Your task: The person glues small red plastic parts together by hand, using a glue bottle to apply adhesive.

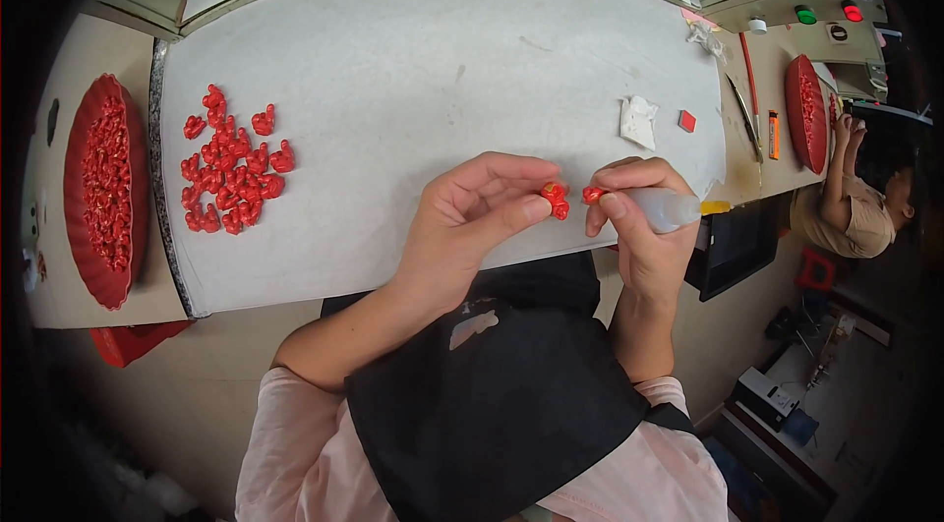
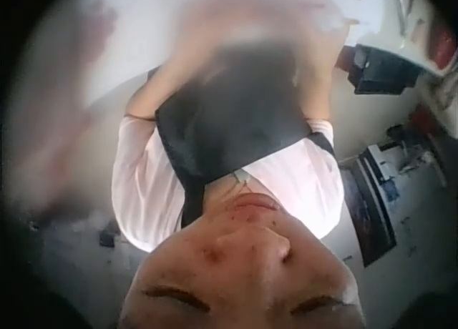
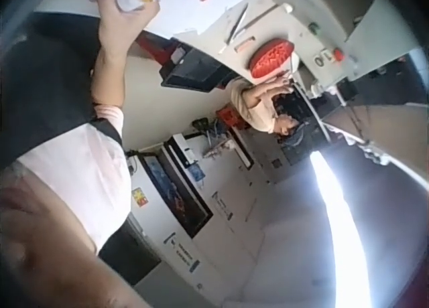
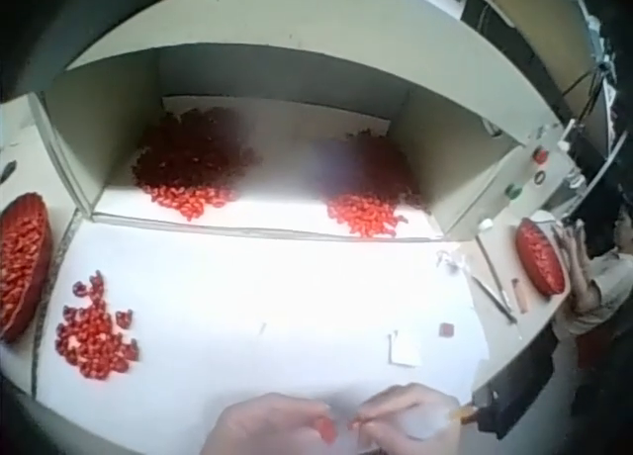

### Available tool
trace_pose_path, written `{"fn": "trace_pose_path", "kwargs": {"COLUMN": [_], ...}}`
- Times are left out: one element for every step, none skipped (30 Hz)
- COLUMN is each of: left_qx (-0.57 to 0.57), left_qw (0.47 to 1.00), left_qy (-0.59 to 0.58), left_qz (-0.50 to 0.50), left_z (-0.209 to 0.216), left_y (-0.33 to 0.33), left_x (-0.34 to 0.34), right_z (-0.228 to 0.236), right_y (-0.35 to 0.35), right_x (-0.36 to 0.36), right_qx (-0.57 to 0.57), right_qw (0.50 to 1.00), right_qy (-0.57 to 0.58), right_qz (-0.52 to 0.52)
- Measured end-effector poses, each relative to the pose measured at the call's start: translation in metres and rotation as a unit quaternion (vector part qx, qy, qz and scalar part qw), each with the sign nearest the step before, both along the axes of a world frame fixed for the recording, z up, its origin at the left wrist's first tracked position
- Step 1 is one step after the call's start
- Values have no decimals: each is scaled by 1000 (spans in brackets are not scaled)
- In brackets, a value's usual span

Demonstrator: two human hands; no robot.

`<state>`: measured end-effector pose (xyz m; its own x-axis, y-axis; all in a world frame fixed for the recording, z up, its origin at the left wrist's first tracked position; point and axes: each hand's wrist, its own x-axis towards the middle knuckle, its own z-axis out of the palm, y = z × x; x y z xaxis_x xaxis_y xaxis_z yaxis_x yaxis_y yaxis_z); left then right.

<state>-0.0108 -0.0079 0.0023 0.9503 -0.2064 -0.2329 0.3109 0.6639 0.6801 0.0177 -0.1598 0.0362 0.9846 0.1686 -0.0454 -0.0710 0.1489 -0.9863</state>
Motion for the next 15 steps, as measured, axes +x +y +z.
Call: {"fn": "trace_pose_path", "kwargs": {"left_qx": [0,-2,-5,-5,0,5,5,2,0,0,2,4,4,5,6], "left_qw": [1000,1000,1000,1000,1000,1000,1000,1000,999,999,999,999,999,999,999], "left_qy": [2,-7,-16,-15,-16,-17,-16,-29,-42,-41,-42,-43,-42,-45,-47], "left_qz": [1,0,-1,-1,-2,-4,-2,-1,0,1,4,8,8,9,10], "left_z": [-1,-2,-2,-2,-2,-2,-2,-3,-3,-3,-3,-3,-4,-4,-4], "left_y": [1,1,1,1,1,1,0,0,0,0,-1,-1,-1,-1,-1], "left_x": [0,0,0,0,-1,-1,-1,-1,-1,-2,-2,-2,-2,-2,-2], "right_z": [0,1,2,2,1,1,1,1,1,1,1,1,0,0,-1], "right_y": [1,1,2,3,4,5,5,7,8,10,10,10,10,9,9], "right_x": [-1,-2,-3,-4,-6,-7,-8,-8,-9,-10,-10,-10,-10,-10,-10], "right_qx": [-8,-8,-15,-21,-21,-26,-30,-30,-30,-29,-29,-35,-42,-42,-43], "right_qw": [1000,1000,1000,999,999,999,999,999,999,999,999,999,999,999,999], "right_qy": [-5,-5,-17,-29,-28,-29,-30,-29,-23,-17,-16,-16,-16,-15,-8], "right_qz": [4,4,-4,-11,-10,-9,-8,-8,-11,-14,-14,-15,-16,-16,-14]}}
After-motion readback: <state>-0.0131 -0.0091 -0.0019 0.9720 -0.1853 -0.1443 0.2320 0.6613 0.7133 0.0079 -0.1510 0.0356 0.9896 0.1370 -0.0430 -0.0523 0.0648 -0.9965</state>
